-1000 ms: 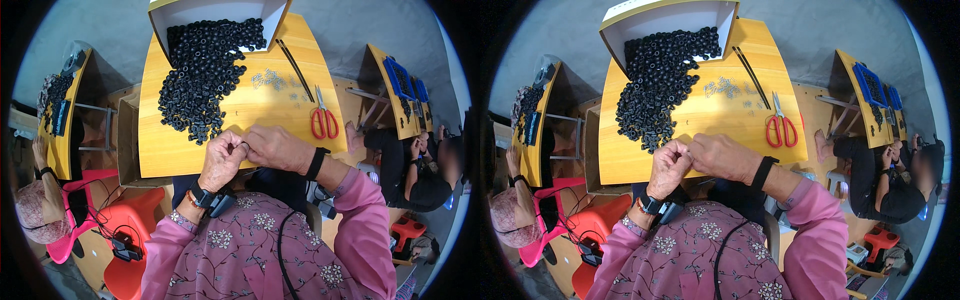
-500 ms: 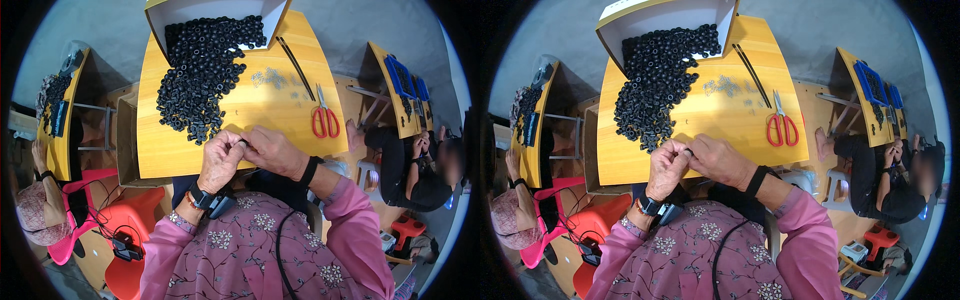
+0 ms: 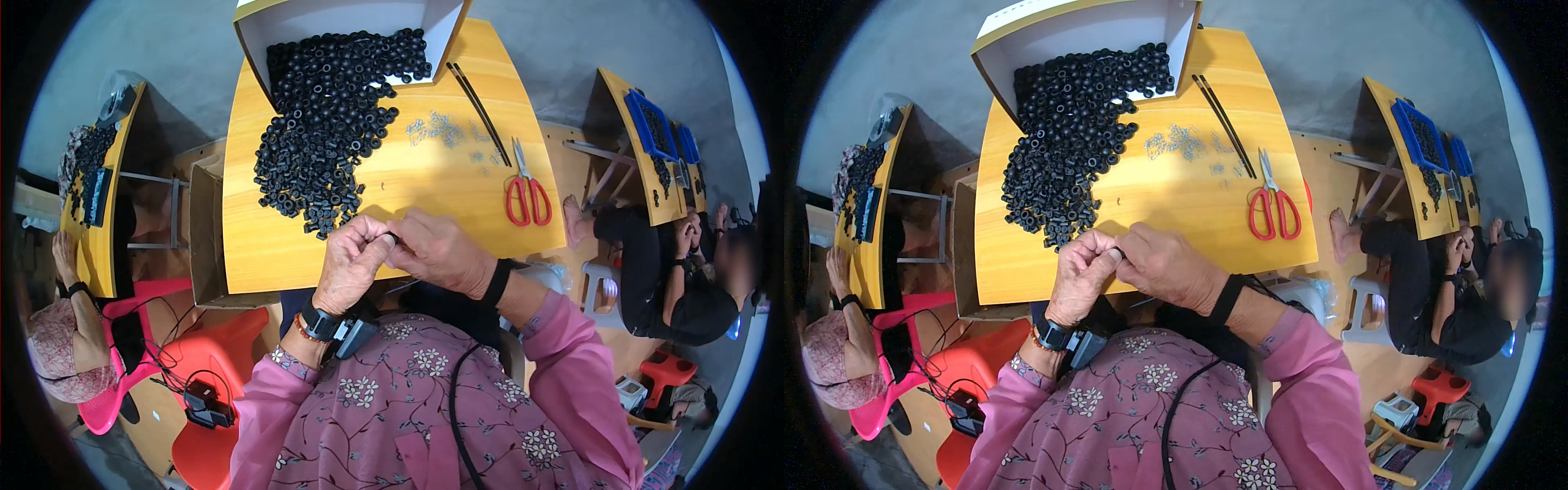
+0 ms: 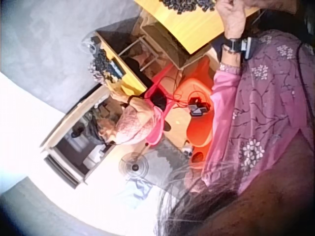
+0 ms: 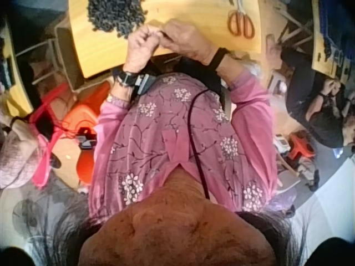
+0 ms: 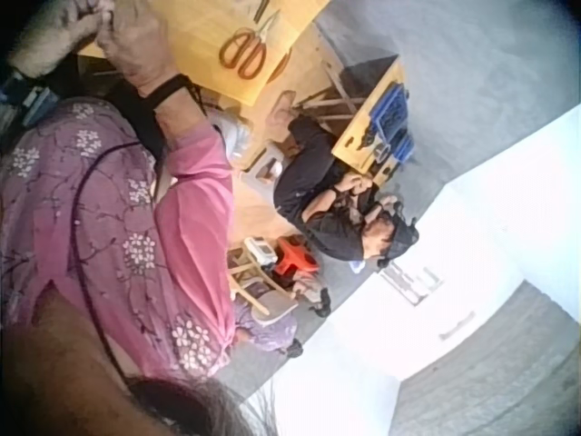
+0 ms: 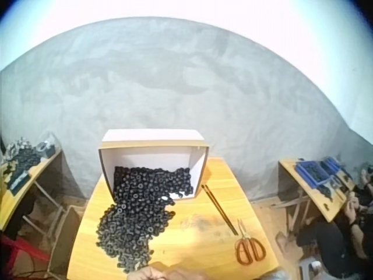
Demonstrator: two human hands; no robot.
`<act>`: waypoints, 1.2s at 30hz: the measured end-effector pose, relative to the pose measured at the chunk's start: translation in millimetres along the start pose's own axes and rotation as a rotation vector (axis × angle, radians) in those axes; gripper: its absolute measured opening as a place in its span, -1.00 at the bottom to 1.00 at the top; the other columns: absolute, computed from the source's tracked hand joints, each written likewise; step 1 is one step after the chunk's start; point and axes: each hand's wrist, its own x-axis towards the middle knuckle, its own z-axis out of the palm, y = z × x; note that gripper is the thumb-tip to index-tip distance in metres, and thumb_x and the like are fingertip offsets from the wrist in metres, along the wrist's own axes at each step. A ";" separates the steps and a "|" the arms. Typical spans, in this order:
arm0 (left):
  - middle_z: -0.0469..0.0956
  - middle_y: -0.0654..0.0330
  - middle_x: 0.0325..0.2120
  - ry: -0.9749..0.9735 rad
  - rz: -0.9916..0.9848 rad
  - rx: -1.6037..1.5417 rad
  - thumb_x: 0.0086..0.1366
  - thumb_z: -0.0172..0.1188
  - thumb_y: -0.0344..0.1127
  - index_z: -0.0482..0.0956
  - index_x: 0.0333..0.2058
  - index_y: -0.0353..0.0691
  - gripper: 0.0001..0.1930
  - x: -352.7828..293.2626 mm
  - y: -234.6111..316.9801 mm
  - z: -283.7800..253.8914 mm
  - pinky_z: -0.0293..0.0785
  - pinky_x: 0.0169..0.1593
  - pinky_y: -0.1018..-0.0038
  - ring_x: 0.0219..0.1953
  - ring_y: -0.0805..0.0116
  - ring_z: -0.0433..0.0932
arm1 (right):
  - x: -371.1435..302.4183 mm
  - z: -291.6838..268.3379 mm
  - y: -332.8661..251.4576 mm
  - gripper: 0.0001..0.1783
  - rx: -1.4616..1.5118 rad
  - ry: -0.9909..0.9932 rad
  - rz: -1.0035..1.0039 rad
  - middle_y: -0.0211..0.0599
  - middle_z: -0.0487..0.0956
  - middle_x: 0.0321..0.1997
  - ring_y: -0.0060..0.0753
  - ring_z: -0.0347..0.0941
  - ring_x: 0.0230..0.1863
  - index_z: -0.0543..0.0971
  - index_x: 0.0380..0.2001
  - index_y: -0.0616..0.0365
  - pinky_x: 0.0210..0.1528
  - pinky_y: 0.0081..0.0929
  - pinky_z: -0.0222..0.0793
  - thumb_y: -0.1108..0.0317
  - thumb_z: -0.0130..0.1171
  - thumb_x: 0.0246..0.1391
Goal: Manually inserting small metal clips into black plastic components.
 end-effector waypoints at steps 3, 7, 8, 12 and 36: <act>0.56 0.30 -0.46 0.005 0.005 -0.028 0.36 0.15 -0.54 0.56 -0.31 -0.36 -0.96 -1.0 3.0 -0.7 0.46 -0.28 0.60 -0.42 0.59 0.51 | -3.3 8.6 -0.5 -0.79 0.054 0.086 0.058 -0.18 0.44 -0.44 -0.06 0.48 -0.46 0.47 -0.32 0.21 -0.42 -0.22 0.43 0.42 0.30 0.01; 0.59 0.28 -0.44 -0.022 0.009 -0.089 0.37 0.14 -0.54 0.56 -0.30 -0.36 -0.96 -1.2 4.4 -1.2 0.47 -0.27 0.60 -0.42 0.58 0.51 | -4.0 6.5 1.1 -0.77 0.099 0.082 0.090 -0.17 0.44 -0.44 -0.06 0.48 -0.46 0.48 -0.31 0.20 -0.42 -0.21 0.44 0.44 0.32 -0.01; 0.59 0.28 -0.44 -0.023 0.011 -0.090 0.37 0.14 -0.54 0.56 -0.30 -0.36 -0.96 -0.1 3.6 -1.1 0.47 -0.27 0.60 -0.42 0.58 0.51 | -3.0 4.5 0.9 -0.76 0.119 0.074 0.094 -0.17 0.44 -0.43 -0.06 0.49 -0.46 0.48 -0.31 0.20 -0.42 -0.21 0.44 0.44 0.33 -0.02; 0.60 0.26 -0.46 -0.037 0.027 -0.078 0.39 0.16 -0.50 0.55 -0.30 -0.35 -0.94 0.9 0.7 0.2 0.48 -0.27 0.60 -0.43 0.57 0.52 | -5.0 4.3 0.6 -0.76 0.080 0.060 0.093 -0.16 0.44 -0.42 -0.06 0.50 -0.45 0.48 -0.31 0.21 -0.42 -0.20 0.44 0.41 0.33 0.00; 0.67 0.07 -0.30 -0.106 0.017 -0.190 0.37 0.22 -0.46 0.58 -0.09 -0.38 -0.82 1.1 -3.1 -6.1 0.66 -0.25 0.47 -0.37 0.40 0.65 | 5.6 -25.7 -2.7 -0.91 0.248 -0.030 0.227 -0.11 0.51 -0.45 -0.02 0.48 -0.36 0.58 -0.34 0.24 -0.30 -0.20 0.40 0.47 0.13 0.13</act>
